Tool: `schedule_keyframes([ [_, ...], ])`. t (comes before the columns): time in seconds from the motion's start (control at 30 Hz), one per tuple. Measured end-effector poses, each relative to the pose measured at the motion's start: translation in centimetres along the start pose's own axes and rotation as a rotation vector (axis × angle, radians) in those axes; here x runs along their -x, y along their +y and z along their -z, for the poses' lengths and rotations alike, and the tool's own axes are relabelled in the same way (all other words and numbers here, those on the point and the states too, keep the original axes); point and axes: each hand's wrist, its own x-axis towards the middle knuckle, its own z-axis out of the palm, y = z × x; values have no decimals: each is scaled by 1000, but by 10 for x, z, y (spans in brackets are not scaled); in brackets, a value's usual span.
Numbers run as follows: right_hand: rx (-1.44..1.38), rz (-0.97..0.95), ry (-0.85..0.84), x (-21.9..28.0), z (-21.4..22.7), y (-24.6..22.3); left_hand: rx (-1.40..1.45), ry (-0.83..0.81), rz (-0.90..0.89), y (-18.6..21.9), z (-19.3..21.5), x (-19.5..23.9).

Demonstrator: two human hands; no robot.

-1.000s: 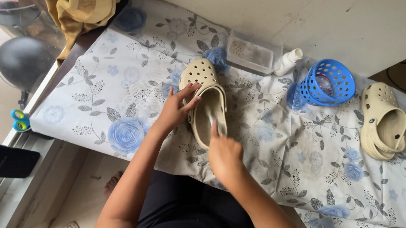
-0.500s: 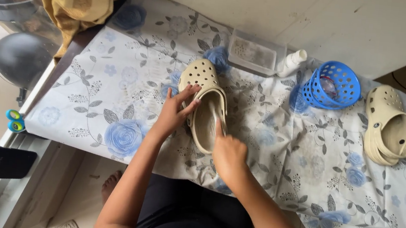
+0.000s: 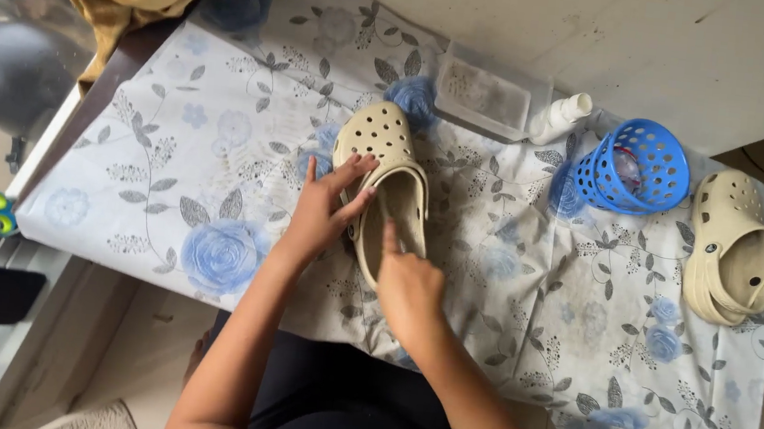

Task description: The person scrubs the inside of a beige clog with a toothbrush and then wipes the exterior with a blue cloth. The person repeats the scrubbing and wiping process on the same shoe.

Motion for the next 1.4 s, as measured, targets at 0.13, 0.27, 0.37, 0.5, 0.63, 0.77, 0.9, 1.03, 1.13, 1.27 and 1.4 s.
schedule_keyframes([
  [0.13,33,121,178,17,-29,12,-170,18,-31,-8,-12,4],
  [0.27,159,195,211,65,-43,44,-380,75,-136,-5,-16,3],
  [0.37,67,144,238,61,-26,39,-378,88,-101,0,-15,3],
  [0.5,-172,83,283,0,-17,26,-431,145,-52,-5,-27,6],
  [0.63,-82,130,474,-36,-45,25,-468,163,-62,-9,-31,8],
  [0.77,-84,155,236,66,-22,28,-440,140,-53,-8,-27,9],
  [0.9,34,118,170,95,-42,41,-432,133,-46,-5,-25,9],
  [1.03,-72,36,196,53,-19,22,-427,150,-51,-11,-30,11],
  [1.13,-128,9,313,-25,-35,15,-450,147,-59,-13,-31,11],
  [1.27,-70,-30,529,-36,-36,3,-452,152,-70,-11,-28,8],
  [1.4,-249,-10,182,67,-6,12,-448,132,-62,-9,-26,5],
])
